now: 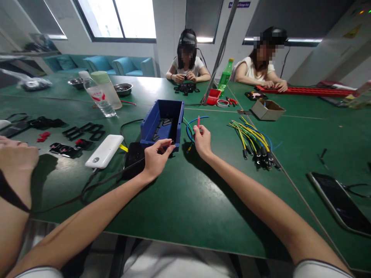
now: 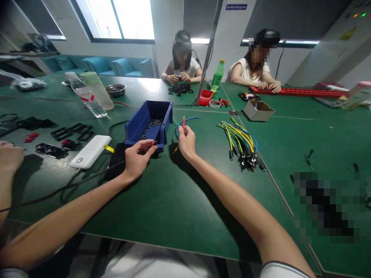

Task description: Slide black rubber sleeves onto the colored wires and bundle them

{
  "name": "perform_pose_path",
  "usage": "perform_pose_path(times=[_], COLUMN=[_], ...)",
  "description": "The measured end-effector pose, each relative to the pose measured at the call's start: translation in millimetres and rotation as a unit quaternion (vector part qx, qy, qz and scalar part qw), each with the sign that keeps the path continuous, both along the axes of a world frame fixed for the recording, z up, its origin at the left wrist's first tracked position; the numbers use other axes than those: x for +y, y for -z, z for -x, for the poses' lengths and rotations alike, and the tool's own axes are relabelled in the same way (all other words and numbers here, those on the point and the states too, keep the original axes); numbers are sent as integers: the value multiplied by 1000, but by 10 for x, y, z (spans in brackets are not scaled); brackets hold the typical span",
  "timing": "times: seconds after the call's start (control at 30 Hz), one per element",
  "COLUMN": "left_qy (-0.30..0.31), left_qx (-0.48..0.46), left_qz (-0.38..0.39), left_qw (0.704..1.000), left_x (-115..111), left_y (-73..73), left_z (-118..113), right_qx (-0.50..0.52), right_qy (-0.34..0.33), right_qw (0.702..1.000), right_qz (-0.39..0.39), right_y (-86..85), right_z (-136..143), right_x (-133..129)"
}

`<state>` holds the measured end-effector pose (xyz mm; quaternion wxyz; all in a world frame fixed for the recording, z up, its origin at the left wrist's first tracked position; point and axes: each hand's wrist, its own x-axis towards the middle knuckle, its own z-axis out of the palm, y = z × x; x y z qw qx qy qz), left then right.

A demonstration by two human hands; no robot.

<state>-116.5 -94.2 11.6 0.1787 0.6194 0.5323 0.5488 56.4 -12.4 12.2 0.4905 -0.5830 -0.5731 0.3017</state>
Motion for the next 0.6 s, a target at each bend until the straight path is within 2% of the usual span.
perform_pose_path(times=[0.13, 0.23, 0.4, 0.5, 0.6], left_qy=[37, 85, 169, 194, 211], left_qx=[-2, 15, 45, 65, 80], left_qz=[28, 61, 116, 129, 134], left_qw=[999, 994, 978, 970, 965], left_x=[-35, -129, -296, -342, -358], left_y=[34, 14, 1, 1, -8], left_z=[-30, -64, -132, -168, -191], right_qx=[112, 123, 124, 197, 259], right_qy=[-1, -15, -41, -50, -52], right_qw=[992, 990, 991, 978, 964], right_qz=[-55, -74, 3, 42, 35], right_y=[-4, -18, 26, 94, 124], right_z=[-73, -204, -414, -433, -392], right_x=[-225, -574, -1176, -1318, -1313])
